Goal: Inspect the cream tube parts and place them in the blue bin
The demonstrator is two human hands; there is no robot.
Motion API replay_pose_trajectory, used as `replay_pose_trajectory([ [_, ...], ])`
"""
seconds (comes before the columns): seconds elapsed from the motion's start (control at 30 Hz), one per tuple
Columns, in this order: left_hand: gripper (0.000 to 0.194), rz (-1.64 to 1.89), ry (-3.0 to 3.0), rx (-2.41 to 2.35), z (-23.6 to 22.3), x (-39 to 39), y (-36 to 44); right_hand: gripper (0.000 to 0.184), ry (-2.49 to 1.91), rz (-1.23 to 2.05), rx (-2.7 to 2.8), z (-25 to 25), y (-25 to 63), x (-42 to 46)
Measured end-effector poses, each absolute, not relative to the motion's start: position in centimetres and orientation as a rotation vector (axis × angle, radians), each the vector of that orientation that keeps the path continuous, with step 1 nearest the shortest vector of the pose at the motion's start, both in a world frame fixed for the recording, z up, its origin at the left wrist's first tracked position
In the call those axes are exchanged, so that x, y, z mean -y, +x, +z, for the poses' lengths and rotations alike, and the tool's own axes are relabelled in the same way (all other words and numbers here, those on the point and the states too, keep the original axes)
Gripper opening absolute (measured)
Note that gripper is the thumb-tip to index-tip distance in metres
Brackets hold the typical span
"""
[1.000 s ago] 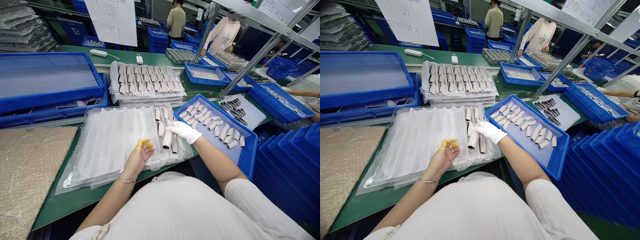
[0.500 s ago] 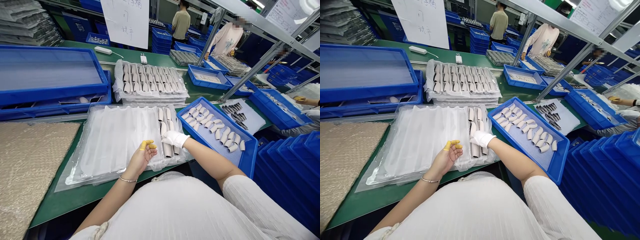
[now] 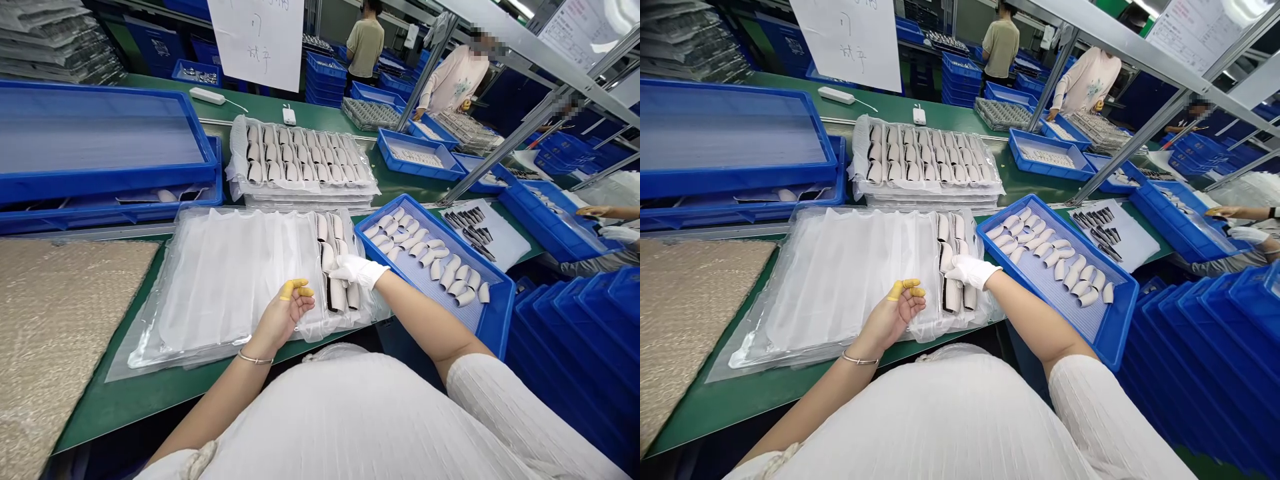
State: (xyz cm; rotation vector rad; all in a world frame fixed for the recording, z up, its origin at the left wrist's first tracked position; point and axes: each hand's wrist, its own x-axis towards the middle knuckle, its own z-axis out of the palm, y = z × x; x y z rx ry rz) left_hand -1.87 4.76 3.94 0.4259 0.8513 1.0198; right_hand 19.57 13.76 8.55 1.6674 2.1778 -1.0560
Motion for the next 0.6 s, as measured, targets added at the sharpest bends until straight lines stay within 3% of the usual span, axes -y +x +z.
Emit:
replay_pose_trajectory([
  [0.6, 0.043, 1.01, 0.436, -0.867, 4.1, -4.7, -2.0, 0.015, 1.939, -0.522, -2.53, 5.5, 17.6, -8.4],
])
